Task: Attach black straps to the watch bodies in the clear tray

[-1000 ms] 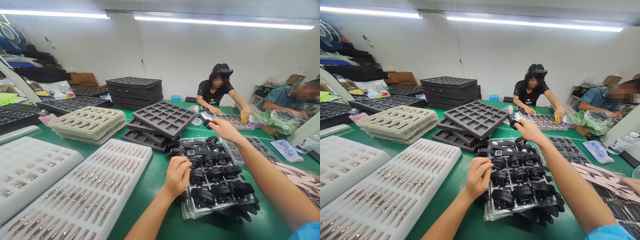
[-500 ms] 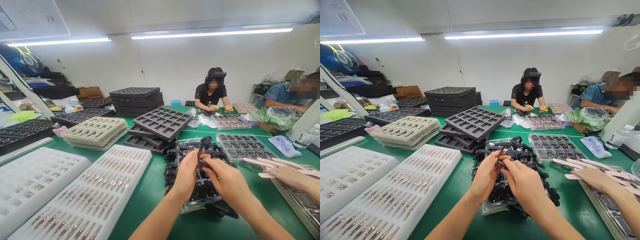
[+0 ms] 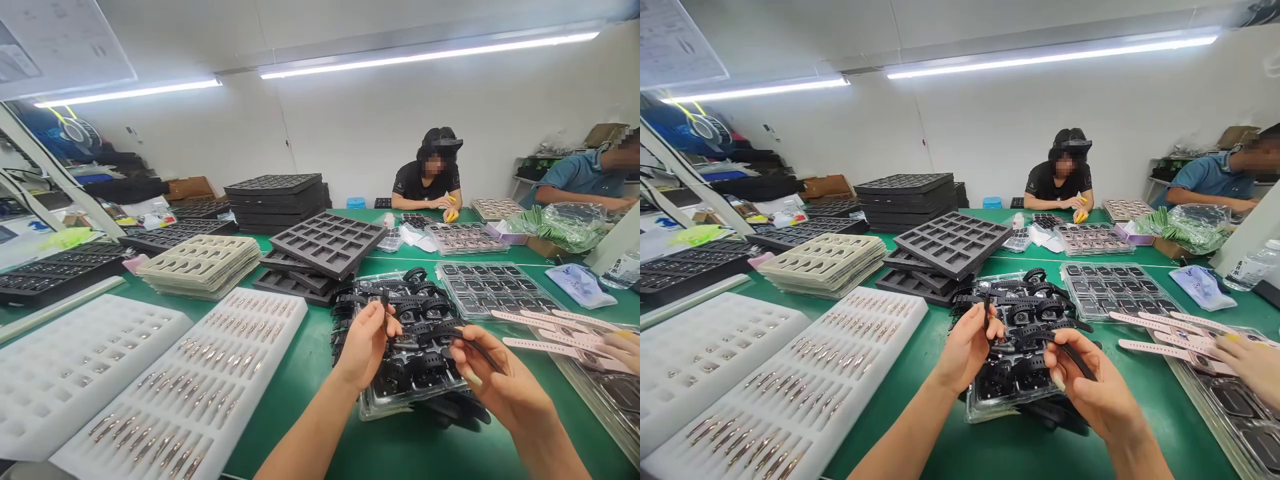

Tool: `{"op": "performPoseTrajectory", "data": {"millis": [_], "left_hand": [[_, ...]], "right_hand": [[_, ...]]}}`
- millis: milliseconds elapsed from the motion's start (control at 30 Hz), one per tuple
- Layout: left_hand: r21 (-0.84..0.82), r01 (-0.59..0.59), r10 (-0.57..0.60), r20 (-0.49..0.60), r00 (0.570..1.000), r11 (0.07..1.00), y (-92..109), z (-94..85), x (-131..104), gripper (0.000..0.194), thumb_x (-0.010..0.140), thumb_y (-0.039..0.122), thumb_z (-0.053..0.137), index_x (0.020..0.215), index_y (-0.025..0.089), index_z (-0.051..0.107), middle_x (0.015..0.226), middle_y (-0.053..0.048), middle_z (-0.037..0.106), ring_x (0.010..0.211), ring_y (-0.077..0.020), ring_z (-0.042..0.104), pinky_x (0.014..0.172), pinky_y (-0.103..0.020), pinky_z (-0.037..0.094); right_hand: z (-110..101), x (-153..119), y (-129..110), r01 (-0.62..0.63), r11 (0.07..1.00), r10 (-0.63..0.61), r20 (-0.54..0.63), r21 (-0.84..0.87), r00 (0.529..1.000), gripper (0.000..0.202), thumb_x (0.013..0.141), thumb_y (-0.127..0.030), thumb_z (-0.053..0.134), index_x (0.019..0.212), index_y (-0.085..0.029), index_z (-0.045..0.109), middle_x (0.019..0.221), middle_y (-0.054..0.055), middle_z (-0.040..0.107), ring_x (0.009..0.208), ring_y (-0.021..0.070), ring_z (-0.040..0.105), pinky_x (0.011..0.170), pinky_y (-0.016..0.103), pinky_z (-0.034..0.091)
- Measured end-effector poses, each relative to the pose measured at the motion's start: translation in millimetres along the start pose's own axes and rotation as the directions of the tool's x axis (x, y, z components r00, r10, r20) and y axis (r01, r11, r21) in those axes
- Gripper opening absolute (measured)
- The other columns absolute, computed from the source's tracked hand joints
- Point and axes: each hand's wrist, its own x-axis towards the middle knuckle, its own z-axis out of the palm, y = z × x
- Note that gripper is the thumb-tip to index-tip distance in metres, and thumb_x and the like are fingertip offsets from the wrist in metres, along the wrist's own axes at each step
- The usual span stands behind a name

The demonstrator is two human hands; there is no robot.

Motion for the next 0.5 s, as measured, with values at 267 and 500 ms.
{"op": "performPoseTrajectory", "data": {"millis": [267, 500], "left_hand": [[0.335, -0.078, 0.019, 0.174, 0.985, 0.939, 6.7, -9.8, 0.0, 0.031, 0.090, 0.046, 0.070, 0.098, 0.017, 0.064, 0.069, 0.002, 0.059, 0.069, -0.0120, 0.053, 0.075, -0.027, 0.043], [0.686, -0.319, 0.268, 0.185, 0.946, 0.654, -5.8, -17.3, -7.9, 0.018, 0.085, 0.029, 0.071, 0.098, 0.017, 0.076, 0.095, -0.008, 0.074, 0.087, -0.0204, 0.066, 0.086, -0.033, 0.051]], "right_hand": [[28.8, 25.9, 3.5, 0.217, 0.966, -0.218, 0.008, -0.139, 0.976, 0.058, 0.061, -0.061, 0.090, 0.107, -0.028, 0.073, 0.084, 0.007, 0.060, 0.078, 0.0234, 0.055, 0.060, 0.032, 0.048], [46.2, 29.5, 19.0, 0.424, 0.643, -0.526, 0.034, -0.637, 0.850, 0.027, 0.100, -0.044, 0.059, 0.082, -0.024, 0.064, 0.079, 0.003, 0.059, 0.076, 0.0204, 0.058, 0.069, 0.029, 0.050]]}}
